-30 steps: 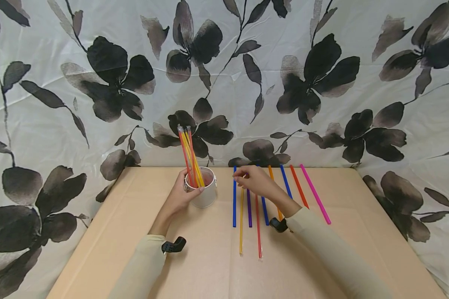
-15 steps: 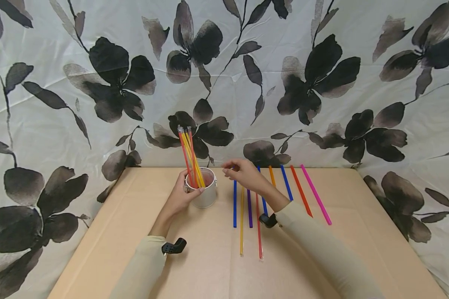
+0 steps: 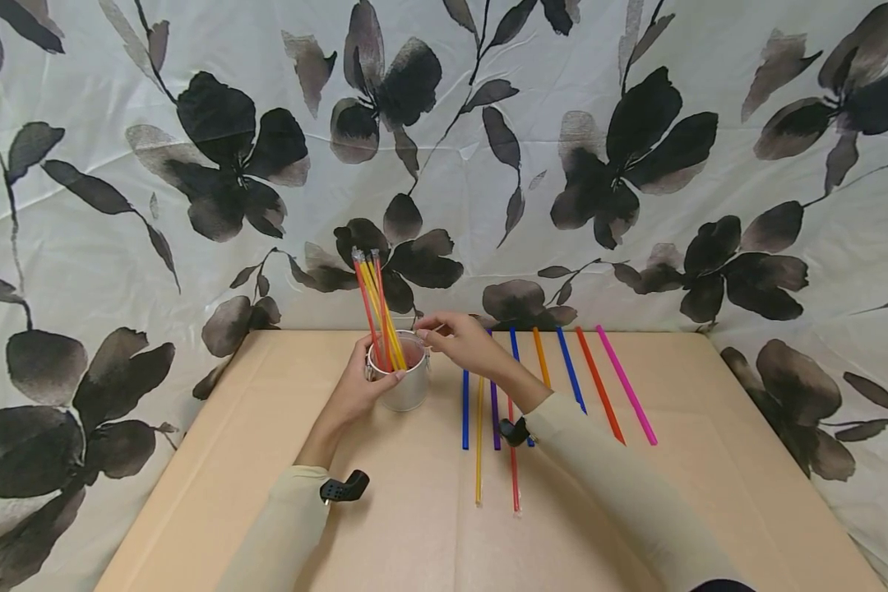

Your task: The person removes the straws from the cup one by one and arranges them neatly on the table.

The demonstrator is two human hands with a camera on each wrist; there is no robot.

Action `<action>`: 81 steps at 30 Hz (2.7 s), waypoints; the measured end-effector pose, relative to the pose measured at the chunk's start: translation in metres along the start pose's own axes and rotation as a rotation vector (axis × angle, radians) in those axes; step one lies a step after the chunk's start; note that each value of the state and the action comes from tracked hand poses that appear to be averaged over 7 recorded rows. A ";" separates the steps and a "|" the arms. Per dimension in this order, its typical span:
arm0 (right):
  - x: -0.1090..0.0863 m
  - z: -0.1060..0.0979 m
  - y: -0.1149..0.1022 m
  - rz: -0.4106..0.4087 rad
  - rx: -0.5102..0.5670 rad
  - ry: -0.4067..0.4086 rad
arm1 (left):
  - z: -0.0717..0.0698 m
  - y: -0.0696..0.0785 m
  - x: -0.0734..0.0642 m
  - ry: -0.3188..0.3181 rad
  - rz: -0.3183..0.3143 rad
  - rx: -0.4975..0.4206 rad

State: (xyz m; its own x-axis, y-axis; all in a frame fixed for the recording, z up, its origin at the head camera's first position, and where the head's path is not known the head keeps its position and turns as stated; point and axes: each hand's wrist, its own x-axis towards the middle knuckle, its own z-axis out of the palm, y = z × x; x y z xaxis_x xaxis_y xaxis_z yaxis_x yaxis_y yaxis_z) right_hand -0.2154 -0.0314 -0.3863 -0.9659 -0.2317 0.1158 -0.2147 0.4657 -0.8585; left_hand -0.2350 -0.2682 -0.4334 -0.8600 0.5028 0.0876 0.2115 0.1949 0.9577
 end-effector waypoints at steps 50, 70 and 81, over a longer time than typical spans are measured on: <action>0.034 0.049 -0.014 -0.088 -0.004 -0.128 | -0.001 -0.040 0.015 -0.005 0.072 -0.052; 0.024 0.026 -0.016 -0.170 -0.011 0.032 | -0.002 -0.041 0.012 0.026 0.043 0.034; 0.021 0.020 -0.016 -0.210 0.053 0.160 | -0.004 -0.043 0.012 0.026 0.046 0.026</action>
State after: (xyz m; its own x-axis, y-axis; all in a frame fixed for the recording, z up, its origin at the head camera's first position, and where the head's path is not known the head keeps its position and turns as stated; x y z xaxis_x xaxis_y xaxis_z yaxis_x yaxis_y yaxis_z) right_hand -0.2289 -0.0605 -0.3796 -0.9123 -0.1788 0.3685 -0.4094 0.3754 -0.8315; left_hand -0.2556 -0.2739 -0.4725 -0.8608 0.4894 0.1394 0.2634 0.1942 0.9449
